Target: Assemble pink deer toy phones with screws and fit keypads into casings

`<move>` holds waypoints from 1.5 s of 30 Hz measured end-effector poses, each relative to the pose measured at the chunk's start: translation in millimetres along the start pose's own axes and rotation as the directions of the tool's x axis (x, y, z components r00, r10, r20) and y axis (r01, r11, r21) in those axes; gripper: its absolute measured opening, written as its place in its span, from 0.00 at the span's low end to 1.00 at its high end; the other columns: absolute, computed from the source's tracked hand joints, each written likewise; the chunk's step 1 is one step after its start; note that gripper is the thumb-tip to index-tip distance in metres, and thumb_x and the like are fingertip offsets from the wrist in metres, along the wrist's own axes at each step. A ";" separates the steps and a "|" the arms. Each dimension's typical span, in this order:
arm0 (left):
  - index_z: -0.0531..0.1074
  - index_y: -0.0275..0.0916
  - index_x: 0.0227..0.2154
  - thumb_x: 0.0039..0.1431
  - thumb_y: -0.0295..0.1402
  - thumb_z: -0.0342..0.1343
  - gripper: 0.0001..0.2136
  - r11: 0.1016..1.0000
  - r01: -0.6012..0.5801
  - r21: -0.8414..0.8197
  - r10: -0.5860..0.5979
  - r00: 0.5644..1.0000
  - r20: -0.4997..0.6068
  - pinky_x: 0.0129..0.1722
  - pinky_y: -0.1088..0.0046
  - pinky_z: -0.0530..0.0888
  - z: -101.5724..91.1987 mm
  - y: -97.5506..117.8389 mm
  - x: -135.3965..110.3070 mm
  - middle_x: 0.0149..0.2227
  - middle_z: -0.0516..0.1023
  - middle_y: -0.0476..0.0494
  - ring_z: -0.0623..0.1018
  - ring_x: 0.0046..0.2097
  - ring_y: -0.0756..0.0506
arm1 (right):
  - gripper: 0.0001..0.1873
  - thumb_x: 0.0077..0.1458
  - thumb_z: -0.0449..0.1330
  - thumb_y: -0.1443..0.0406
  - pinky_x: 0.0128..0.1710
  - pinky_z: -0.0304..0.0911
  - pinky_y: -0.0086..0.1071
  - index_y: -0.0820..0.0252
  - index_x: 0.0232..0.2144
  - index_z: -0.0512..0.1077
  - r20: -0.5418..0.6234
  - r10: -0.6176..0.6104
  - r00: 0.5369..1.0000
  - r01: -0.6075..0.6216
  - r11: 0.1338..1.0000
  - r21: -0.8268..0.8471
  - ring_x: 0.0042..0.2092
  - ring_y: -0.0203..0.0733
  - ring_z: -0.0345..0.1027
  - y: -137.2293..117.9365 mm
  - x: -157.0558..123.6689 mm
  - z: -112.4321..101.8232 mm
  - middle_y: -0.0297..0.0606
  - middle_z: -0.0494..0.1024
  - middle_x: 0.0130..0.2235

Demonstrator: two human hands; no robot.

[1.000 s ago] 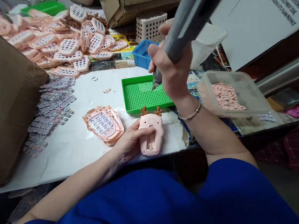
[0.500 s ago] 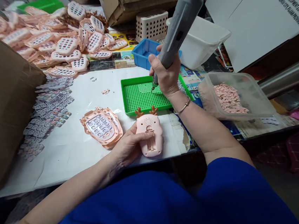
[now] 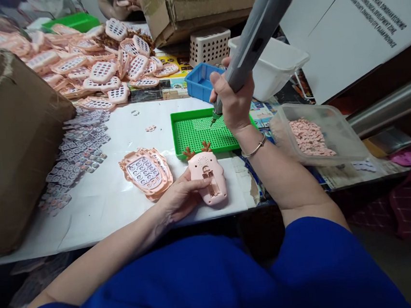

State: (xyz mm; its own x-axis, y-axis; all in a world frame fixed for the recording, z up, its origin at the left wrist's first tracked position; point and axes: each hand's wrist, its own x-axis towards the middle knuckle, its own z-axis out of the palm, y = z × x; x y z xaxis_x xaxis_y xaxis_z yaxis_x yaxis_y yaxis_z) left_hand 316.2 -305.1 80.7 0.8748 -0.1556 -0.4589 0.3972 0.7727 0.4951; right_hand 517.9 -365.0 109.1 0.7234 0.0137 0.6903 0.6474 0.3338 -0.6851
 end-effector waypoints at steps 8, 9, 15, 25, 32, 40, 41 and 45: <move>0.71 0.43 0.48 0.59 0.29 0.60 0.14 0.999 -0.010 0.034 0.012 0.998 -0.059 0.48 0.56 0.77 -0.2 -2.1 1.3 0.42 0.80 0.44 0.79 0.38 0.46 | 0.19 0.43 0.70 0.50 0.17 0.56 0.34 0.46 0.32 0.67 0.058 0.113 0.992 -0.113 0.994 -0.014 0.19 0.38 0.57 -120.1 -35.4 -8.2 0.25 0.61 0.21; 0.71 0.43 0.48 0.59 0.29 0.60 0.14 0.999 -0.016 0.041 0.019 0.998 -0.064 0.48 0.55 0.77 -0.4 -2.1 1.4 0.42 0.80 0.44 0.80 0.38 0.46 | 0.18 0.44 0.68 0.50 0.16 0.54 0.34 0.46 0.33 0.67 0.057 0.119 0.991 -0.118 0.993 -0.019 0.18 0.37 0.55 -129.1 -44.6 -10.9 0.25 0.60 0.20; 0.70 0.44 0.51 0.59 0.29 0.60 0.17 0.998 -0.029 0.064 0.033 0.997 -0.068 0.50 0.53 0.77 -1.1 -2.0 2.3 0.45 0.81 0.43 0.81 0.44 0.43 | 0.13 0.48 0.69 0.58 0.11 0.47 0.31 0.53 0.35 0.72 0.113 0.107 0.988 -0.121 0.985 0.123 0.14 0.34 0.55 -142.2 -85.6 -27.2 0.23 0.64 0.19; 0.68 0.43 0.53 0.64 0.28 0.54 0.15 0.996 -0.046 0.079 0.050 0.998 -0.050 0.50 0.55 0.78 0.7 -2.5 2.3 0.42 0.82 0.45 0.81 0.42 0.45 | 0.21 0.50 0.70 0.51 0.15 0.56 0.31 0.49 0.40 0.67 0.212 0.165 0.963 -0.178 0.983 0.048 0.16 0.35 0.60 -129.1 -95.9 -35.5 0.22 0.67 0.20; 0.69 0.40 0.49 0.62 0.26 0.55 0.13 0.993 -0.070 0.091 0.076 0.995 -0.066 0.49 0.57 0.78 1.4 -3.2 1.8 0.37 0.81 0.46 0.81 0.38 0.46 | 0.10 0.55 0.68 0.62 0.16 0.60 0.28 0.51 0.36 0.70 0.336 0.115 0.935 -0.178 0.970 0.164 0.17 0.32 0.60 -126.9 -104.8 -35.6 0.25 0.70 0.23; 0.71 0.38 0.46 0.59 0.27 0.58 0.13 0.993 -0.085 0.085 0.088 0.996 -0.032 0.43 0.59 0.79 -0.9 -4.2 3.2 0.38 0.80 0.43 0.80 0.35 0.45 | 0.15 0.54 0.66 0.56 0.14 0.55 0.27 0.51 0.40 0.67 0.450 0.230 0.863 -0.338 0.924 0.177 0.15 0.31 0.54 -128.5 -88.0 -33.5 0.22 0.65 0.20; 0.71 0.39 0.46 0.58 0.27 0.58 0.13 0.994 -0.080 0.078 0.083 0.996 -0.042 0.42 0.59 0.79 -0.4 -4.1 3.2 0.38 0.80 0.44 0.80 0.35 0.46 | 0.17 0.53 0.67 0.55 0.14 0.55 0.28 0.51 0.40 0.67 0.471 0.243 0.848 -0.358 0.918 0.172 0.15 0.31 0.55 -129.5 -82.1 -32.0 0.22 0.66 0.20; 0.71 0.39 0.46 0.56 0.26 0.59 0.14 0.995 -0.088 0.038 0.091 0.993 -0.071 0.41 0.63 0.78 1.9 -3.8 1.8 0.39 0.81 0.44 0.79 0.35 0.47 | 0.17 0.49 0.68 0.54 0.15 0.55 0.32 0.50 0.38 0.68 0.344 0.172 0.923 -0.224 0.968 0.115 0.16 0.35 0.57 -118.1 -53.6 -21.2 0.23 0.64 0.19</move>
State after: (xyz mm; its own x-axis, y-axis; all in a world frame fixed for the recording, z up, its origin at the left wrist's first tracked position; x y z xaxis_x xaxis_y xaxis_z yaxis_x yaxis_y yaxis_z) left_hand 316.8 -309.5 79.3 0.8851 -0.0406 -0.4636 0.3288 0.7594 0.5614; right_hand 407.8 -425.1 148.0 0.6968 0.3945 0.5990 0.4369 0.4289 -0.7907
